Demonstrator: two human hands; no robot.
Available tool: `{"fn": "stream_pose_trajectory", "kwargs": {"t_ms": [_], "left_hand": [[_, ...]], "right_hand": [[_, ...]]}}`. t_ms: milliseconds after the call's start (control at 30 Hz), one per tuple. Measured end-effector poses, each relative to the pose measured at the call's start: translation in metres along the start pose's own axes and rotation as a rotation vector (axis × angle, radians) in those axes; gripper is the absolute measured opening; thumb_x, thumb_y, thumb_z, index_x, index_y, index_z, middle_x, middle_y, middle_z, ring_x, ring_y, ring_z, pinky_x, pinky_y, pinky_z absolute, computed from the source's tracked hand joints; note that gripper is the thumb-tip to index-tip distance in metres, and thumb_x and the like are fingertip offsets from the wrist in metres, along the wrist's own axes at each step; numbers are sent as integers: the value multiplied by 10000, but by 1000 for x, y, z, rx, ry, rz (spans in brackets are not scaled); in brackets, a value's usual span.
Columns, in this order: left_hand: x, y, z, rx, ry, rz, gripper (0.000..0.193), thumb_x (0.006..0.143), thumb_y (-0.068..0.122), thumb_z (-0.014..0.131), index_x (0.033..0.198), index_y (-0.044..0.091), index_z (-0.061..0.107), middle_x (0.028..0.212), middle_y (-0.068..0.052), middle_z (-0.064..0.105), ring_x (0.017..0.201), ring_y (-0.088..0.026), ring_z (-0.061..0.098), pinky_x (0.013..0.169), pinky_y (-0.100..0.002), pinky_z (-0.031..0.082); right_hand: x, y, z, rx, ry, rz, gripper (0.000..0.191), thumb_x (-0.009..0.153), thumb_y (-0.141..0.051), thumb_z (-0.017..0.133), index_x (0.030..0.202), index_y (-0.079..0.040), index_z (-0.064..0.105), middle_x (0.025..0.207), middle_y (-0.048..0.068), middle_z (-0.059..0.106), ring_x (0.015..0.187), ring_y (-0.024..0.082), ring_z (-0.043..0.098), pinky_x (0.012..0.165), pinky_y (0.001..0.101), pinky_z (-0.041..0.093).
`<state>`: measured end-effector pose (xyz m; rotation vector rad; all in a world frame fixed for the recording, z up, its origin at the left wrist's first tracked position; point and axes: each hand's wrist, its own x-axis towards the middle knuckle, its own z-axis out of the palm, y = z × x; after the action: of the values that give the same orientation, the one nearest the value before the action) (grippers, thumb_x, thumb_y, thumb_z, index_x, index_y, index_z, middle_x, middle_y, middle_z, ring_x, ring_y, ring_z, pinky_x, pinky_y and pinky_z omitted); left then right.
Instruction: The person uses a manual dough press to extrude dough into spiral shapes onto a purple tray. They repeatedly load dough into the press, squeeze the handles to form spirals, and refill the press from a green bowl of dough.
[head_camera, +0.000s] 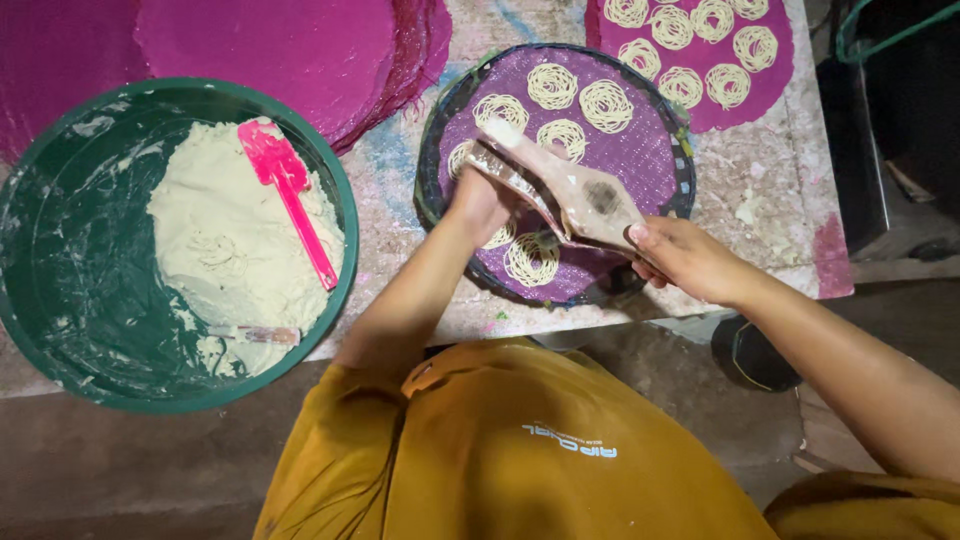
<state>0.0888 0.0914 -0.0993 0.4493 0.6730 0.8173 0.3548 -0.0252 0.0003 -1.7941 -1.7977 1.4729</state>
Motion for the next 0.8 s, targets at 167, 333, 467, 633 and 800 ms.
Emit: {"fn": "stream_pose_trajectory", "kwargs": {"t_ms": [167, 333, 467, 633, 800], "left_hand": [[-7, -44, -23, 535, -26, -254, 570, 1069, 385, 192, 1489, 85, 433, 902, -114, 672, 498, -72, 470, 411, -238, 364], [-63, -44, -35, 1550, -60, 225, 651, 981, 167, 509, 1600, 61, 334, 932, -146, 756, 538, -141, 542, 529, -304, 472], [-73, -16, -22, 1376, -94, 514, 542, 1049, 248, 504, 1563, 81, 463, 1190, -144, 717, 953, -205, 630, 846, -358, 528], [-16, 2, 26, -326, -284, 174, 468, 966, 495, 496, 1216, 115, 606, 1145, -58, 676, 1081, -194, 655, 1100, -403, 476], [30, -2, 55, -744, -543, 293, 482, 1082, 568, 485, 852, 145, 512, 775, -8, 484, 804, -179, 525, 947, -384, 472]], "right_hand": [[1, 21, 1, 127, 71, 11, 470, 1028, -472, 450, 978, -42, 632, 727, 30, 604, 645, 123, 566, 595, 301, 498], [2, 39, -1, 218, 144, -58, 474, 1073, -472, 436, 986, -39, 607, 748, 43, 576, 651, 137, 538, 600, 304, 471], [-8, 49, -10, 213, 148, -70, 552, 1060, -522, 373, 953, -42, 624, 772, 48, 628, 665, 133, 606, 613, 292, 522], [-11, 45, -14, 417, -122, 246, 649, 1007, -581, 317, 930, -38, 664, 710, 70, 658, 593, 169, 618, 561, 329, 516], [0, 24, -33, 97, -29, 173, 701, 1037, -580, 328, 855, 1, 675, 652, 69, 644, 561, 177, 598, 558, 332, 512]]}}
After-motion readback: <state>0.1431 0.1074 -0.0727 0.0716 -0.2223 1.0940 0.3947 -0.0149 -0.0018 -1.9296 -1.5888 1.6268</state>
